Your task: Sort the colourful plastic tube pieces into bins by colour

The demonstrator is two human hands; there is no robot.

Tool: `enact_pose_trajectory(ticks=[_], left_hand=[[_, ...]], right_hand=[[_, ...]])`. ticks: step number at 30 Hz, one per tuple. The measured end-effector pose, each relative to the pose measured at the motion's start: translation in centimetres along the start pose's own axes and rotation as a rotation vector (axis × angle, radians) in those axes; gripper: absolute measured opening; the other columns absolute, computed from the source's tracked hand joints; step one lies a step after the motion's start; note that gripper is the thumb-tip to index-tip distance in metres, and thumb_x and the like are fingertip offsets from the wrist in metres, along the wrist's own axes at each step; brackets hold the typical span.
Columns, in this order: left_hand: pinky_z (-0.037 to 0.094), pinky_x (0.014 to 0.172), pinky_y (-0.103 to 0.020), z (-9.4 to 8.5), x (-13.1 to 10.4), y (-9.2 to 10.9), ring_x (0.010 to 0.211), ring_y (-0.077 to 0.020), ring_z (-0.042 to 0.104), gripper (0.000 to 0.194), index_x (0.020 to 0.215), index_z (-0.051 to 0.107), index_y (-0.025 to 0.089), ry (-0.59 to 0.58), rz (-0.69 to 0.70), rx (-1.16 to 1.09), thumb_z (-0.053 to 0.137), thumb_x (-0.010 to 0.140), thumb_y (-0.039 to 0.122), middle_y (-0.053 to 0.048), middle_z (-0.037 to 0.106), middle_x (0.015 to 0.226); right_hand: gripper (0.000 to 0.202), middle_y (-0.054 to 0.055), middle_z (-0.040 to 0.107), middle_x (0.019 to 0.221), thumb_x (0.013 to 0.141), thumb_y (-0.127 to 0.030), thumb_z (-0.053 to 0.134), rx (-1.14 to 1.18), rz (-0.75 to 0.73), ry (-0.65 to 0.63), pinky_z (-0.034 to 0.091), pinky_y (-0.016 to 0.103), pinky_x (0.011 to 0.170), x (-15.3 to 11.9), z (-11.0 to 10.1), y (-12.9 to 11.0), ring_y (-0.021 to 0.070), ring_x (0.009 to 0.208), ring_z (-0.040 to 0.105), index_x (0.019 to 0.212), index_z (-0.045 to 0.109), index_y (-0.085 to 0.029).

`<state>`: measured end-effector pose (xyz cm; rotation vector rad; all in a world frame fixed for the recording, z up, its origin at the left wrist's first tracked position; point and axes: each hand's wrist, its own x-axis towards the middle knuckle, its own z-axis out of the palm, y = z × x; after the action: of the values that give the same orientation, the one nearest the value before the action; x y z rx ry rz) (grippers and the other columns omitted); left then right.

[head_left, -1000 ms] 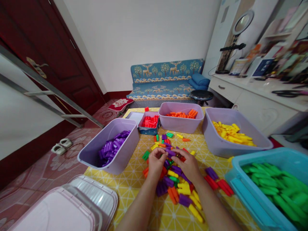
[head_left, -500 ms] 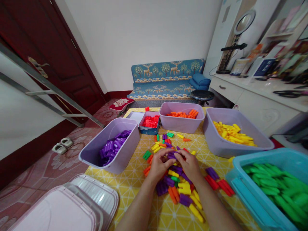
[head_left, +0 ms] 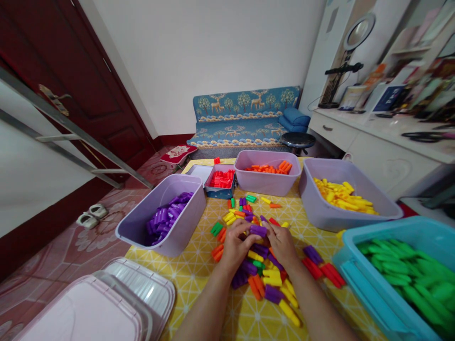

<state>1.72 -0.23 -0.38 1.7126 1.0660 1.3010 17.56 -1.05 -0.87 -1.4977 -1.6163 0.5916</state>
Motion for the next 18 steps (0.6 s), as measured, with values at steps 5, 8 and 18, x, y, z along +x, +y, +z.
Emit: enact_pose_trajectory(ticks=[5, 8, 18], left_hand=[[0.049, 0.078, -0.030, 0.0, 0.0, -0.2, 0.085, -0.0193, 0.061, 0.017, 0.086, 0.072, 0.018, 0.061, 0.017, -0.026, 0.070, 0.076, 0.032, -0.006, 0.066, 0.087], [0.049, 0.068, -0.026, -0.3, 0.0, -0.3, 0.075, -0.0167, 0.060, 0.017, 0.086, 0.069, 0.018, 0.136, -0.018, -0.042, 0.065, 0.080, 0.033, -0.004, 0.064, 0.080], [0.044, 0.079, -0.028, -9.8, 1.8, 4.5, 0.084, -0.0160, 0.057, 0.015, 0.092, 0.067, 0.018, 0.874, 0.293, 0.568, 0.061, 0.084, 0.028, -0.004, 0.061, 0.091]], right_hand=[[0.041, 0.001, 0.060, 0.060, 0.092, -0.047, 0.037, 0.054, -0.007, -0.046, 0.043, 0.027, 0.057, -0.1, 0.0, -0.1, 0.0176, 0.060, 0.058, 0.071, 0.062, -0.022], [0.042, 0.000, 0.057, 0.058, 0.092, -0.048, 0.038, 0.033, -0.007, -0.028, 0.041, 0.026, 0.056, -0.2, 0.1, -0.1, 0.0167, 0.058, 0.055, 0.065, 0.057, -0.022], [0.041, 0.001, 0.065, 0.064, 0.090, -0.050, 0.042, 0.050, 0.028, -0.013, 0.044, 0.027, 0.060, -0.1, 0.1, -0.2, 0.0172, 0.062, 0.060, 0.073, 0.066, -0.022]])
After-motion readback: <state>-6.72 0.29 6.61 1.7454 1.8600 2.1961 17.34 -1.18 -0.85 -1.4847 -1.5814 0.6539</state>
